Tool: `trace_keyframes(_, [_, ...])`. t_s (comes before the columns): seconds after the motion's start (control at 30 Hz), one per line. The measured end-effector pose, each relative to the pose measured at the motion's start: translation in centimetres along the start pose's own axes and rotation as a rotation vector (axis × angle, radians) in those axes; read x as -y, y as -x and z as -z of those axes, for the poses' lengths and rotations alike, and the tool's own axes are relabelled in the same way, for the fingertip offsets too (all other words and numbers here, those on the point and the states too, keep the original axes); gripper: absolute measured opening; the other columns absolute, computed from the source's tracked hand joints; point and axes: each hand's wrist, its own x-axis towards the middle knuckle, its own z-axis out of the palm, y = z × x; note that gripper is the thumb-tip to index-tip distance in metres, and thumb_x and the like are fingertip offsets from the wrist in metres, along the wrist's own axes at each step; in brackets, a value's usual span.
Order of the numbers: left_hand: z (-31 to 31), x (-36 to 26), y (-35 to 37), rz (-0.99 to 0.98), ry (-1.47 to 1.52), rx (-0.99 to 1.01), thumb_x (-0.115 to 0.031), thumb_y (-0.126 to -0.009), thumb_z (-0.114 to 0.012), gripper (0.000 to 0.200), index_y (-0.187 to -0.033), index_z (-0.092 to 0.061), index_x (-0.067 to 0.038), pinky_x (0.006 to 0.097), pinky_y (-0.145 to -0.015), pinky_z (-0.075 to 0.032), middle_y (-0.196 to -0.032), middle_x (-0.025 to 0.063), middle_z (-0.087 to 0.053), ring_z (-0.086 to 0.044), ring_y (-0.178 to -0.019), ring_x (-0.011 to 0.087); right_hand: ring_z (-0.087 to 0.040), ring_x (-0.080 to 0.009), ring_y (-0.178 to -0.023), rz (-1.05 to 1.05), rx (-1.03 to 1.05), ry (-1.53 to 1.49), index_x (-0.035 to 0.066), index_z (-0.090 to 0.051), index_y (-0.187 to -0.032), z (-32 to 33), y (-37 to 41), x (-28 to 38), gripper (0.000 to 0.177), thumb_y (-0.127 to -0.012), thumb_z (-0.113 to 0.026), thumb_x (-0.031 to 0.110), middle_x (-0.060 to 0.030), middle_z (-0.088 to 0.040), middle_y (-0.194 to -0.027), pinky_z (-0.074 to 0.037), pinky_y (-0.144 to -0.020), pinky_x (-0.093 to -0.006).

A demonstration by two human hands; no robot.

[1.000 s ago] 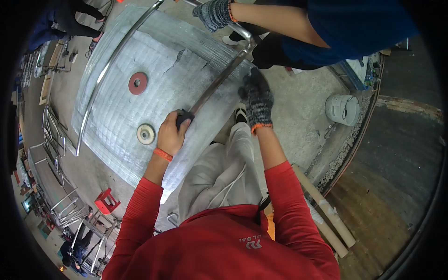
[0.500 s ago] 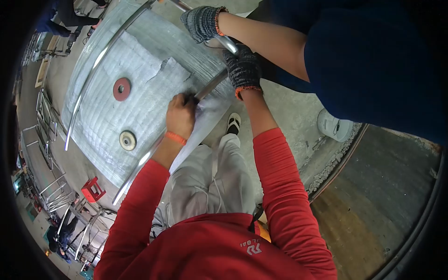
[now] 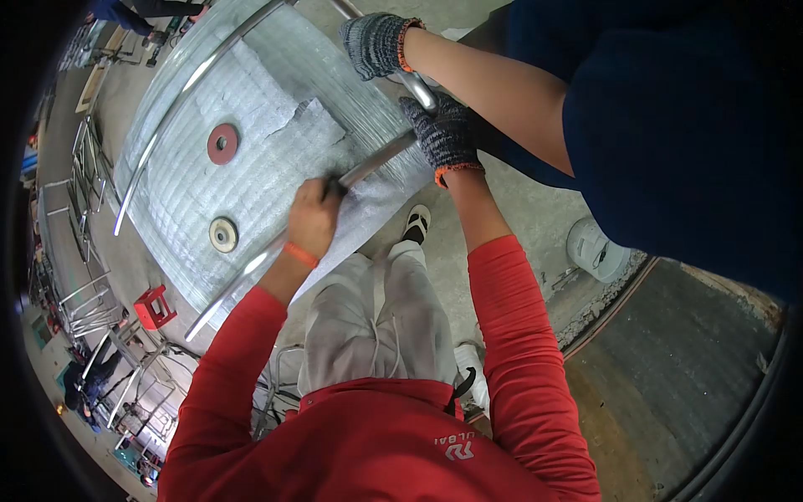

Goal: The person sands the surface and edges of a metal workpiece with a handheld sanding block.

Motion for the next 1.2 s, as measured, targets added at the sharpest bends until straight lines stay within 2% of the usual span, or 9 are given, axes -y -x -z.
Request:
trace_keyframes(0.23, [-4.2, -5.7, -9.2, 0.047, 0.047, 0.013, -0.005, -0.077, -0.058, 0.021, -0.095, -0.068, -0.002, 0.0406, -0.083, -0.051, -0.104, 0.0144, -0.059, -0.058, -0.097, 0.0321, -0.066, -0.0311, -0.1, -0.114, 0.197, 0.25, 0.002, -0.068, -0.113, 3.8, 1.7, 5.4, 0.052, -0.086, -0.07, 0.046, -0.0195, -0.07, -0.107, -0.049, -0.09, -0.0399])
trace_keyframes(0.3, [-3.5, -4.9, -7.6, 0.037, -0.023, 0.037, -0.006, -0.077, -0.059, 0.02, -0.094, -0.068, -0.002, 0.0406, -0.084, -0.051, -0.105, 0.0152, -0.059, -0.059, -0.098, 0.0321, -0.07, -0.0296, -0.08, 0.116, 0.061, 0.406, 0.008, -0.072, -0.099, 3.2, 1.0, 3.1, 0.059, -0.083, -0.063, 0.064, -0.0163, -0.072, -0.088, -0.053, -0.078, -0.042])
trace_keyframes(0.47, [2.5, 0.8, 3.9, 0.164, -0.082, 0.06, -0.006, -0.075, -0.062, 0.017, -0.09, -0.069, 0.0, 0.0407, -0.074, -0.051, -0.091, 0.0125, -0.058, -0.059, -0.088, 0.0308, -0.071, -0.029, -0.083, 0.071, 0.119, 0.367, 0.009, -0.068, -0.111, 3.0, 0.5, 2.4, 0.053, -0.087, -0.061, 0.056, -0.0148, -0.072, -0.09, -0.054, -0.078, -0.0416])
trace_keyframes(0.63, [-3.5, -2.6, -3.2, 0.054, 0.055, -0.107, -0.006, -0.075, -0.062, 0.015, -0.088, -0.067, -0.001, 0.0422, -0.078, -0.051, -0.102, 0.0139, -0.061, -0.06, -0.095, 0.0324, -0.069, -0.0339, -0.081, 0.074, 0.141, 0.29, 0.008, -0.069, -0.104, 2.2, -0.7, 0.6, 0.052, -0.086, -0.063, 0.056, -0.0147, -0.072, -0.085, -0.052, -0.077, -0.0432])
trace_keyframes(0.73, [-7.7, -6.1, -8.8, 0.175, 0.054, -0.117, -0.006, -0.07, -0.062, 0.007, -0.076, -0.066, -0.003, 0.0392, -0.081, -0.052, -0.094, 0.0112, -0.059, -0.058, -0.091, 0.0304, -0.066, -0.027, -0.068, 0.201, 0.062, 0.712, 0.006, -0.07, -0.084, 1.5, -2.1, -1.8, 0.049, -0.08, -0.071, 0.055, -0.017, -0.067, -0.074, -0.051, -0.067, -0.0384])
trace_keyframes(0.8, [-4.7, -5.2, -7.2, 0.156, 0.001, -0.07, -0.007, -0.072, -0.062, 0.008, -0.078, -0.066, -0.004, 0.0393, -0.08, -0.052, -0.094, 0.0116, -0.059, -0.059, -0.091, 0.0304, -0.061, -0.0229, -0.059, 0.105, 0.118, 0.308, 0.003, -0.067, -0.082, 1.2, -2.4, -2.8, 0.05, -0.079, -0.074, 0.053, -0.0164, -0.064, -0.068, -0.05, -0.061, -0.0368])
trace_keyframes(0.9, [-2.4, -0.9, 0.8, 0.179, -0.024, -0.03, -0.008, -0.078, -0.062, 0.013, -0.089, -0.067, -0.003, 0.042, -0.077, -0.052, -0.093, 0.0143, -0.061, -0.061, -0.088, 0.0299, -0.064, -0.0274, -0.061, 0.016, 0.118, 0.141, 0.002, -0.069, -0.087, 2.2, -0.7, 0.4, 0.054, -0.08, -0.072, 0.055, -0.0157, -0.067, -0.07, -0.052, -0.063, -0.0393])
trace_keyframes(1.03, [2.8, 1.8, 5.4, 0.105, -0.119, 0.037, -0.006, -0.077, -0.062, 0.018, -0.093, -0.068, -0.001, 0.0407, -0.078, -0.051, -0.093, 0.013, -0.06, -0.06, -0.089, 0.0305, -0.066, -0.037, -0.102, -0.057, 0.214, 0.572, 0.011, -0.069, -0.115, 3.7, 0.3, 4.3, 0.055, -0.087, -0.059, 0.057, -0.0166, -0.07, -0.108, -0.05, -0.088, -0.0436])
trace_keyframes(1.2, [-3.9, -3.6, -3.6, 0.099, -0.032, -0.107, -0.008, -0.072, -0.063, 0.01, -0.08, -0.067, -0.003, 0.0399, -0.077, -0.052, -0.091, 0.012, -0.058, -0.059, -0.09, 0.0305, -0.065, -0.0285, -0.065, 0.159, 0.091, 0.402, 0.003, -0.069, -0.092, 1.9, -1.5, -1.1, 0.06, -0.08, -0.068, 0.062, -0.0167, -0.067, -0.073, -0.051, -0.067, -0.0402])
